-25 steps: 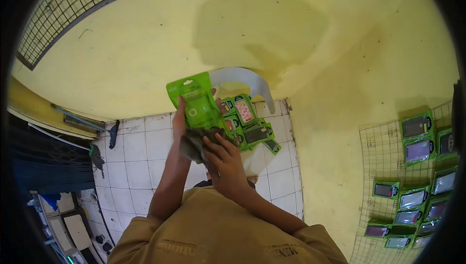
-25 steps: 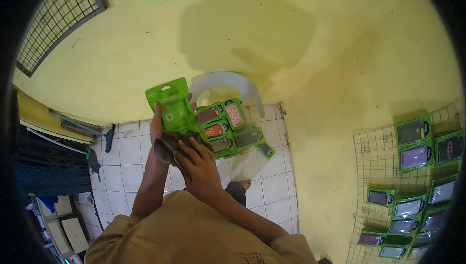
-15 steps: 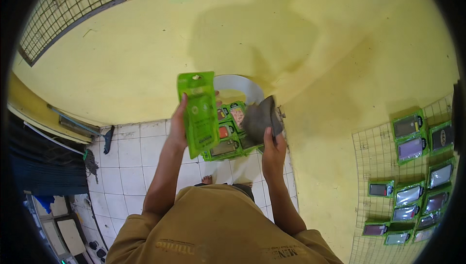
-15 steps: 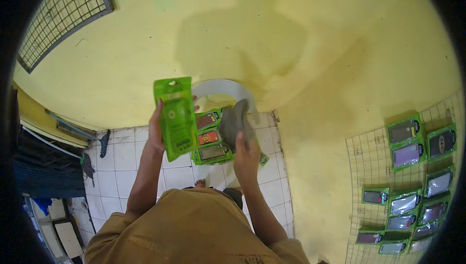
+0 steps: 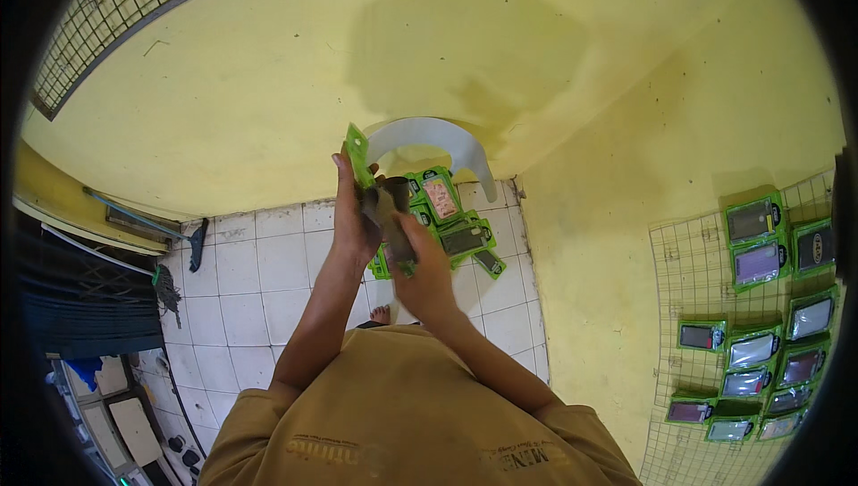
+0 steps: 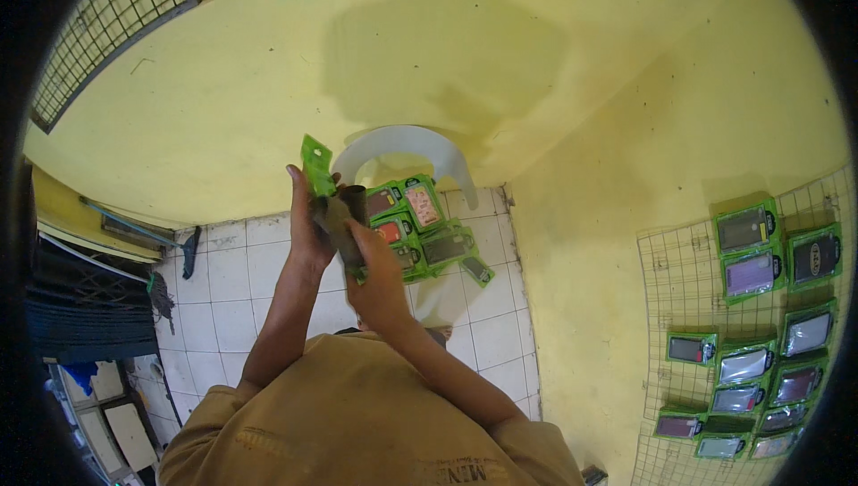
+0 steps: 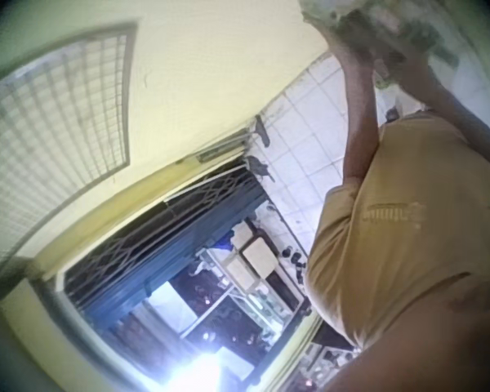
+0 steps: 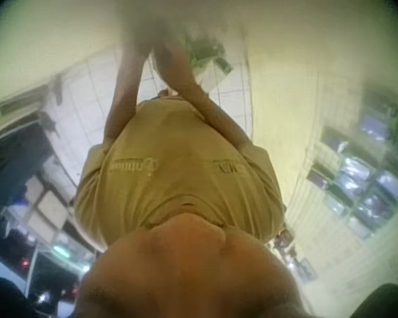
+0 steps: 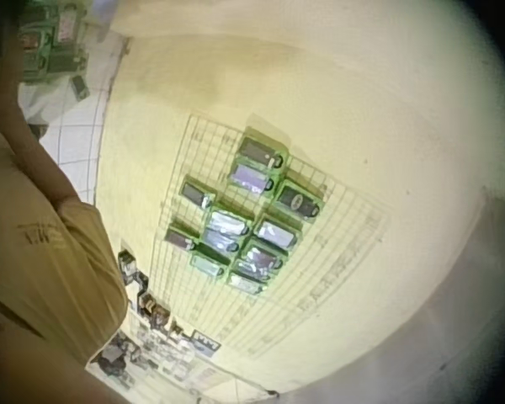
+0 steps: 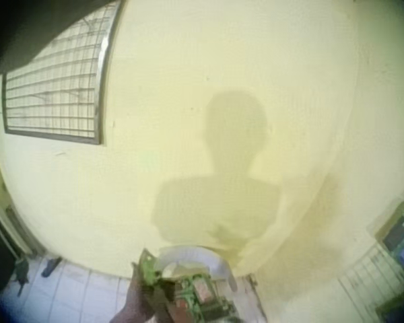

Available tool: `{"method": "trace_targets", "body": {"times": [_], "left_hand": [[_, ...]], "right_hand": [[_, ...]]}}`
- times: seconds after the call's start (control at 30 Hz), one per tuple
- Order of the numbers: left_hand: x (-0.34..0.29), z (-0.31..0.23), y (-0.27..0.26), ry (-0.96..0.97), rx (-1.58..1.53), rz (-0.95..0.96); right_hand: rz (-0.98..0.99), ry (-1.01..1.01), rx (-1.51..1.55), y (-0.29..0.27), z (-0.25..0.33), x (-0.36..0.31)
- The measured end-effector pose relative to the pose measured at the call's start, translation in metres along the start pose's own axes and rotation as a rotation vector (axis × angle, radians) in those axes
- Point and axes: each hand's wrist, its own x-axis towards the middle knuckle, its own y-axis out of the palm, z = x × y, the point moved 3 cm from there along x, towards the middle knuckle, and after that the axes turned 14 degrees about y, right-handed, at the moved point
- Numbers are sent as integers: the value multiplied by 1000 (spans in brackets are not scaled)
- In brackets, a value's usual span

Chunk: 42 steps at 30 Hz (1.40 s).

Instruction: The person picks up packaged phone cases from a white plastic chair, wipes each package with a dark cloth, and hangs them on a wall-mounted wire grid display. The person handles multiple cases one at a time, repeating the wipe-and-hang sequence.

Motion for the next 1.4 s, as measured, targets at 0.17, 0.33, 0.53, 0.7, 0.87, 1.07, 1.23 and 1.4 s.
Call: {"method": "trace_targets", "body": {"times": [0.17,0.33,0.53,0.7,0.87,1.07,1.23,1.4], "left_hand": [[-4,8,-2,20,-15,2],[-6,22,-13,-32,-177,21],[-4,17,-26,-48,52,128],[-34,54,2,-216,10,137],[-25,36,-8,-290,-256,36],[6,3,-41,-87,-289,-200],[13,-9,-76,19,-154,-127],[-6,39,-109,-151,-54,-181]], "right_hand": [[14,618,553,-33,-55,8],[2,651,859,-50,-71,-1],[-300,512,735,-110,-60,5],[-185,-206,-379,-55,-14,34],[16,-158,-431,-9,-13,3],[191,12,-389,-13,-80,-56],[84,497,-69,-30,-175,-57],[-10,714,-49,-28,-248,-38]]}}
